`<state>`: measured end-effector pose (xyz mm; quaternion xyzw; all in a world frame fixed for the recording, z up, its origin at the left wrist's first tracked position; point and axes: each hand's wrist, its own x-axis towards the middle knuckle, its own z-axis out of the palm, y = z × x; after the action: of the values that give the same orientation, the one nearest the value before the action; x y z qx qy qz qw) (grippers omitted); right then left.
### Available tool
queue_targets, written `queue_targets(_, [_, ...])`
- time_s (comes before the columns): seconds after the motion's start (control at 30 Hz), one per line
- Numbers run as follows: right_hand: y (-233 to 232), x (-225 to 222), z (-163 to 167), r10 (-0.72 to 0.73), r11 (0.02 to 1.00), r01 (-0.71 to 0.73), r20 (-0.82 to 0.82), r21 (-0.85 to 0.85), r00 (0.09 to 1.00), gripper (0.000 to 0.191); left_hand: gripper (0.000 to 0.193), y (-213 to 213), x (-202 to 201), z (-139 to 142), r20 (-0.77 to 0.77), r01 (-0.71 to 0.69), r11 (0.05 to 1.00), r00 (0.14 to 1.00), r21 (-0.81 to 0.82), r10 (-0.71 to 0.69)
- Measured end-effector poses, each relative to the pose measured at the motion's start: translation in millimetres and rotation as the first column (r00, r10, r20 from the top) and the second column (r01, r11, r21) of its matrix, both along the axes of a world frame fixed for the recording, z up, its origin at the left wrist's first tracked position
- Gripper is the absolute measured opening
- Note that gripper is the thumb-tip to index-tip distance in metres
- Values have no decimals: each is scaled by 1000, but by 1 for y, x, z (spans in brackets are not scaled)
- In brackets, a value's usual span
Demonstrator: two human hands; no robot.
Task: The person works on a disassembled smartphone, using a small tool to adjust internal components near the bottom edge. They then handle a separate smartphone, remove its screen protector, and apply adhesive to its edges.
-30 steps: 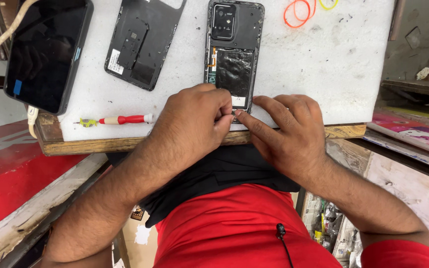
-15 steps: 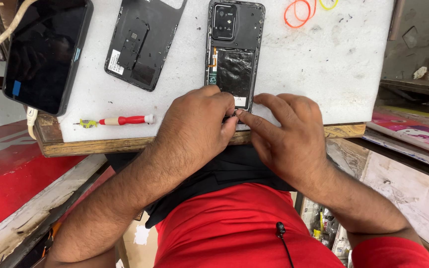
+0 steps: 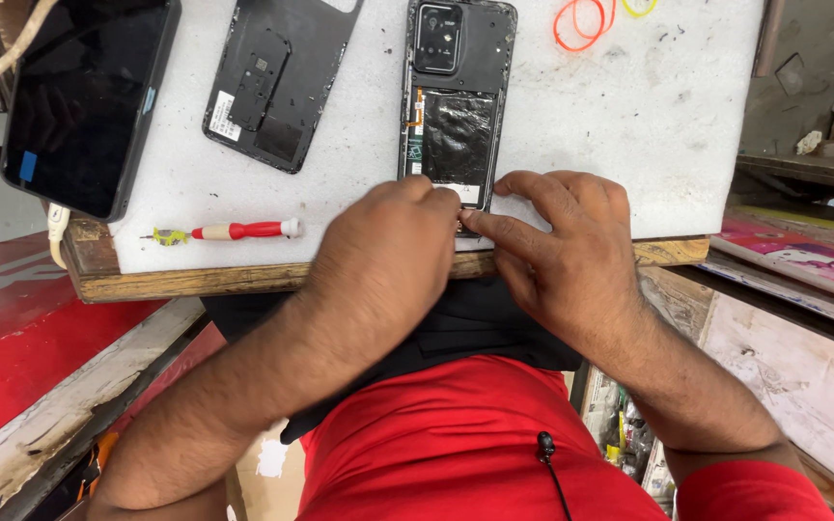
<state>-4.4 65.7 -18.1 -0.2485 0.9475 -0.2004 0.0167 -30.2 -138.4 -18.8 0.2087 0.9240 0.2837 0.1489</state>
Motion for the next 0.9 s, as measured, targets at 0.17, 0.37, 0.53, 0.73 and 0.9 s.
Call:
queue_targets(0.17, [2, 1, -1, 34, 998, -32, -52, 45, 998, 43, 12, -5, -15, -4, 104, -1, 996, 995, 88, -8])
queue_targets(0.37, [5, 2, -1, 55, 996, -50, -76, 71, 996, 43, 18, 3, -24, 3, 209, 5, 1000, 978, 28, -11])
queue_targets(0.53, [7, 0, -5, 53, 997, -49, -70, 59, 996, 43, 19, 10, -31, 6, 224, 51, 997, 974, -66, -35])
queue_targets(0.73, [9, 2, -6, 37, 999, -36, -54, 20, 998, 45, 20, 12, -40, 8, 323, 111, 983, 945, -147, -59])
queue_targets(0.9, [11, 3, -11, 40, 999, -39, -66, 26, 997, 42, 19, 14, -42, 9, 313, 121, 980, 947, -156, -67])
